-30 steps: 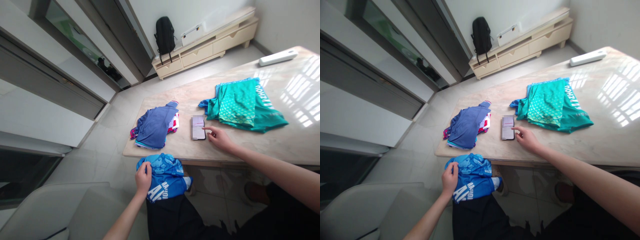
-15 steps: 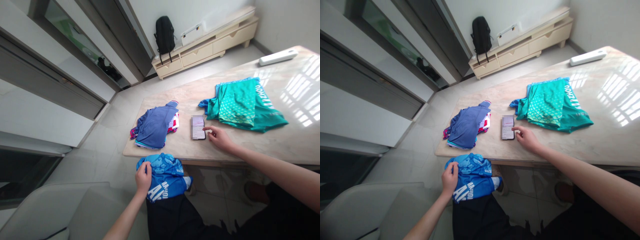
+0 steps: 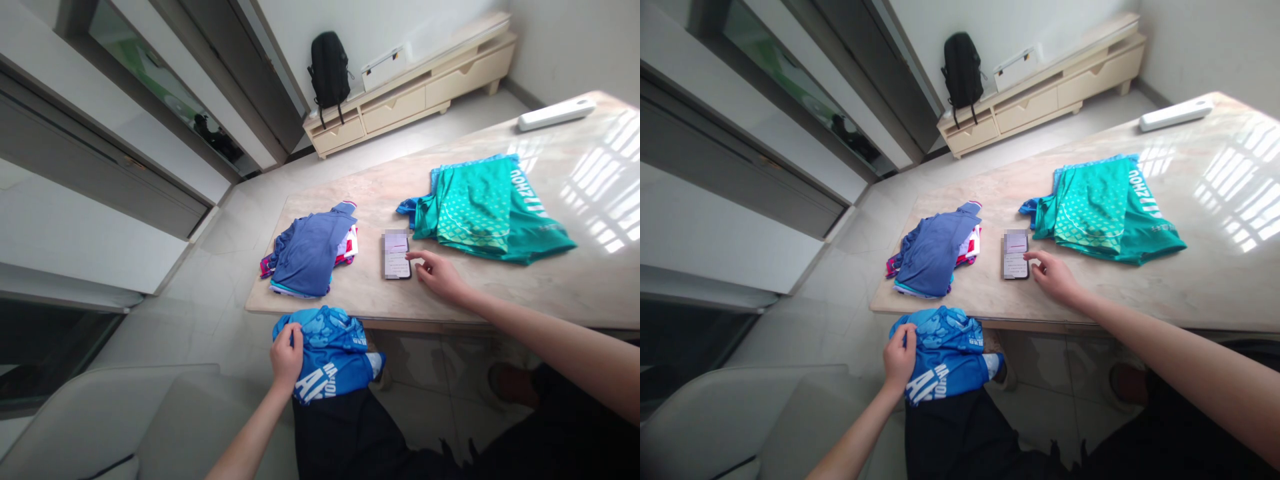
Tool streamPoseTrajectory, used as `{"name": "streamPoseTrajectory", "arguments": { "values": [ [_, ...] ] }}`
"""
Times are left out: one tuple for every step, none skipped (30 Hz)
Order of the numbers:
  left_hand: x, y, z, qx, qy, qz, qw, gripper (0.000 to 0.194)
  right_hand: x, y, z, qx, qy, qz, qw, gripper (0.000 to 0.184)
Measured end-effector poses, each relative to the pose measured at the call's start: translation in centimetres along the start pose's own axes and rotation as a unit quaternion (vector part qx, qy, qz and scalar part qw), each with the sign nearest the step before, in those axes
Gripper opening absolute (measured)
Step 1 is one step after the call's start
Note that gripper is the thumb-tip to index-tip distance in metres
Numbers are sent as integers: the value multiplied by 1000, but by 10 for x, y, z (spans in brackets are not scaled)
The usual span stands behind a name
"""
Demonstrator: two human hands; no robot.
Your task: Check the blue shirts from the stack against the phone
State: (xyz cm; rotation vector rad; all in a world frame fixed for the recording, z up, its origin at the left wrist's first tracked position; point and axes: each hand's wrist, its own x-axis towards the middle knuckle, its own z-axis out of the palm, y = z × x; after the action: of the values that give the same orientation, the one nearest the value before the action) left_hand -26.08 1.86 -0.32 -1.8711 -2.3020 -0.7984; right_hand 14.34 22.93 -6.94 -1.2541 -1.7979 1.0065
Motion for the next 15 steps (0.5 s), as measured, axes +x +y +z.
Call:
{"name": "streamPoseTrajectory", "arguments": {
  "values": [
    [0,0,0,0,0,0,1000,36,0,0,0,2,-1,0,1000,38],
    [0,0,0,0,0,0,1000,35,0,1,1,4,-1,0,1000,38],
    [0,0,0,-1,0,0,1000,36,0,1,1,6,-1,0,1000,37],
    [0,-1,0,-1,1,-1,1000,36,1,1,1,7,-2,1,1000,37],
    [0,-1,0,-1,1,-1,1000,36,1,1,1,8,-1,1,1000,37],
    [0,-1,0,-2,2,-1,1000,36,1,2,2,8,-1,2,1000,37],
    [0,-1,0,-2,2,-1,1000,36,1,2,2,8,-1,2,1000,37],
    [0,-1,1,-2,3,-1,1000,35,1,2,2,9,-1,1,1000,37],
    [0,-1,1,-2,3,-1,1000,35,1,2,2,9,-1,1,1000,37],
    [0,-1,1,-2,4,0,1000,35,1,2,2,9,-1,1,1000,37],
    [0,0,1,-2,4,0,1000,35,1,2,2,10,-1,2,1000,37],
    [0,0,1,-2,5,1,1000,34,1,2,2,10,-1,2,1000,37],
    [0,0,1,-2,5,1,1000,34,0,2,1,11,-1,2,1000,37],
    [0,0,1,-2,6,2,1000,34,0,1,1,12,-1,3,1000,37],
    [0,0,1,-2,6,3,1000,35,0,1,1,12,-1,3,1000,36]
  ]
}}
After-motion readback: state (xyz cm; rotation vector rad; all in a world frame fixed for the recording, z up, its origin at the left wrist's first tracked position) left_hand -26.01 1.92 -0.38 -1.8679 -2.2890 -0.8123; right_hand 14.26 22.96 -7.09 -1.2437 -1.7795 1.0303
